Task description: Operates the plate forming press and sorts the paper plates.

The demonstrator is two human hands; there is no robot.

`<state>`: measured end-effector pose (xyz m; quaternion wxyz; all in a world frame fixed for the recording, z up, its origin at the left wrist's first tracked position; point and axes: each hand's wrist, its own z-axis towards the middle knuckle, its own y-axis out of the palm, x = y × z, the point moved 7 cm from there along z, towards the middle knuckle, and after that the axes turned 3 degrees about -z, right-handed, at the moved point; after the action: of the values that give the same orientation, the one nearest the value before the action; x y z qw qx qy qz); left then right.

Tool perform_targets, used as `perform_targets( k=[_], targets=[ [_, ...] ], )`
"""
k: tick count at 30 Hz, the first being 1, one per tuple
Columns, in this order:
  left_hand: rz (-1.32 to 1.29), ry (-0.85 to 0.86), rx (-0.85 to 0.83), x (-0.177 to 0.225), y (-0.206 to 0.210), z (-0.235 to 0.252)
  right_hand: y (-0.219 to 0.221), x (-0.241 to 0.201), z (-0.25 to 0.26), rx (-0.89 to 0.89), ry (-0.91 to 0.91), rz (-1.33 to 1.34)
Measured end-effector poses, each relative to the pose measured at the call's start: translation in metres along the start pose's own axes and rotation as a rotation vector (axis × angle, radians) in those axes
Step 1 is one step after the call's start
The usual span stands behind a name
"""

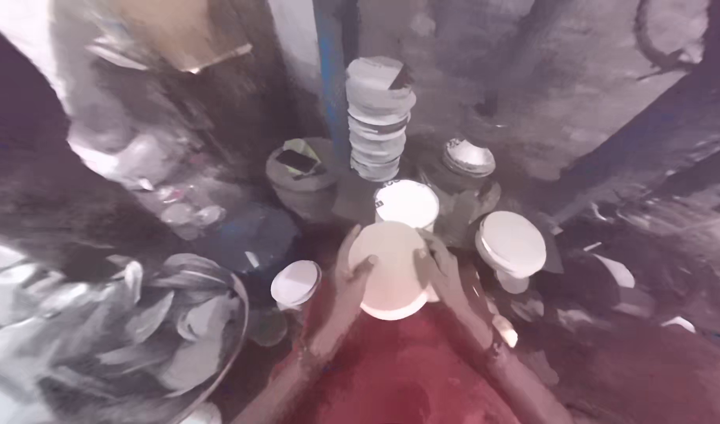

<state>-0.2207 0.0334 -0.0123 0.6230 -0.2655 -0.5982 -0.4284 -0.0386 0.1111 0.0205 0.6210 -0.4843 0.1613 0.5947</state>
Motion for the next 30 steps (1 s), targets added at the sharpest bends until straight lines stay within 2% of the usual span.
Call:
perform_targets(
  k=[3,5,7,9,12,16,21,26,28,30],
  targets=[
    [0.028,-0.025,0.085,0.001,-0.04,0.007,-0.007,0.013,0.059,0.012,0.034,-0.406],
    [0.071,0.034,0.133,0.007,-0.06,0.011,-0.012,0.049,0.096,-0.078,0.165,-0.687],
    [0.141,0.081,0.163,0.014,-0.074,0.015,-0.014,0.08,0.115,-0.148,0.324,-0.817],
    [0.195,0.096,0.2,0.015,-0.085,0.018,-0.014,0.086,0.123,-0.11,0.338,-0.868],
    [0.135,0.073,0.217,0.004,-0.09,0.022,-0.016,0.069,0.124,0.034,0.229,-0.773],
    [0.067,0.016,0.184,-0.014,-0.08,0.029,-0.017,0.064,0.117,0.121,0.2,-0.592],
    [0.058,0.002,0.158,-0.015,-0.064,0.031,-0.002,0.081,0.123,-0.077,0.303,-0.754],
    [0.114,0.019,0.181,-0.012,-0.07,0.032,0.001,0.082,0.131,0.028,0.286,-0.777],
    [0.122,0.021,0.199,-0.01,-0.074,0.034,-0.006,0.075,0.126,0.129,0.254,-0.617],
    [0.112,0.035,0.192,-0.008,-0.074,0.036,-0.014,0.064,0.116,0.236,0.195,-0.337]
  ],
)
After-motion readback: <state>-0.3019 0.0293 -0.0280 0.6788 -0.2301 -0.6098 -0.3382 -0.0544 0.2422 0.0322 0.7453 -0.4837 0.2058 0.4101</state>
